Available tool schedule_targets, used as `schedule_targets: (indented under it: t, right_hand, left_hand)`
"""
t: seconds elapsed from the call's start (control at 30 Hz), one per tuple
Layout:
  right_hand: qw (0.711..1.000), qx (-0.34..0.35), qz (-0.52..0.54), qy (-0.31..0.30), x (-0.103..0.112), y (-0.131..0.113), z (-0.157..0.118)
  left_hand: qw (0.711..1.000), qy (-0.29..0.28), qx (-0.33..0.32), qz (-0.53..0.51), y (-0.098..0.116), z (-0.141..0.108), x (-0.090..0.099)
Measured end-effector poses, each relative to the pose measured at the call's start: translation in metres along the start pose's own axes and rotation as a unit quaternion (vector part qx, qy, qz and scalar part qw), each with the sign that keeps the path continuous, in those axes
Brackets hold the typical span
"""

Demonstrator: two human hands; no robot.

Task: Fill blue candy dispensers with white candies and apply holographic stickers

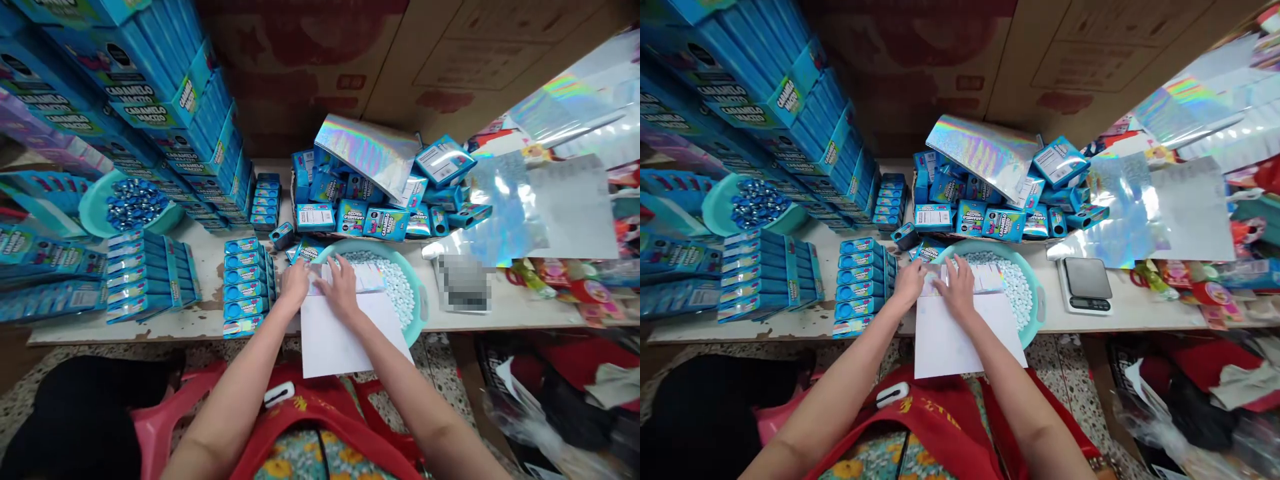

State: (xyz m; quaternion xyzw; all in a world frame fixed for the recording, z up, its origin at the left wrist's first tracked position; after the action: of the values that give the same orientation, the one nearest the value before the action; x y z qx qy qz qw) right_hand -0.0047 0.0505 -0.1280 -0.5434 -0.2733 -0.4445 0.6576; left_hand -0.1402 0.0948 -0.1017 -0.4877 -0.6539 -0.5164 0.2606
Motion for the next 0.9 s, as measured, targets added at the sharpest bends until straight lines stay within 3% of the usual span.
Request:
schedule_targets:
  t: [0.17,0.33,0.5,0.63,0.73,0.9]
  right_hand:
    - [0.997,0.068,-0.022,-0.035,0.003,-0.019,-0.001]
    - [0.994,0.105,0.005,-0.015,0.025,-0.027,-0.013]
    - [0.998,0.059,-0.023,0.028,0.043,-0.027,0.000]
    - [0.995,0.084,-0.059,-0.013,0.034,-0.035,-0.006]
    - [0.996,0.080,-0.030,-0.023,0.036,-0.035,-0.015]
    - [0.997,0.019,0.073,0.028,0.080,-0.034,-0.006]
  left_hand:
    - [0.999,0.046,0.012,-0.024,-0.006,-0.004,0.010]
    - [0.994,0.060,0.020,-0.089,-0.010,-0.008,0.008]
    - [0.977,0.071,-0.025,-0.199,-0.006,-0.006,0.005]
    - [0.971,0.078,-0.011,-0.225,-0.010,-0.001,0.001]
    - [0.973,0.079,-0.001,-0.215,-0.010,0.002,0.000]
    - [0.984,0.061,0.036,-0.164,-0.008,0.001,0.000]
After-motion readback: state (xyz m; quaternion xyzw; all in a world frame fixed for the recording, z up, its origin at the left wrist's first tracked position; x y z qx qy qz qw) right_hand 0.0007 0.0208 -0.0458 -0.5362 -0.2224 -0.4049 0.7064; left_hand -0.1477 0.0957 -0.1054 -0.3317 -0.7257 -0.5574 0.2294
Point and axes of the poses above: each hand's wrist, its own z-axis towards the middle knuckle, its own x-axis out of the back of the hand, y = z × x, the point moved 8 cm from there along z, towards the middle knuckle, and after that the axes turned 6 degrees about -x, right-handed, at the moved point
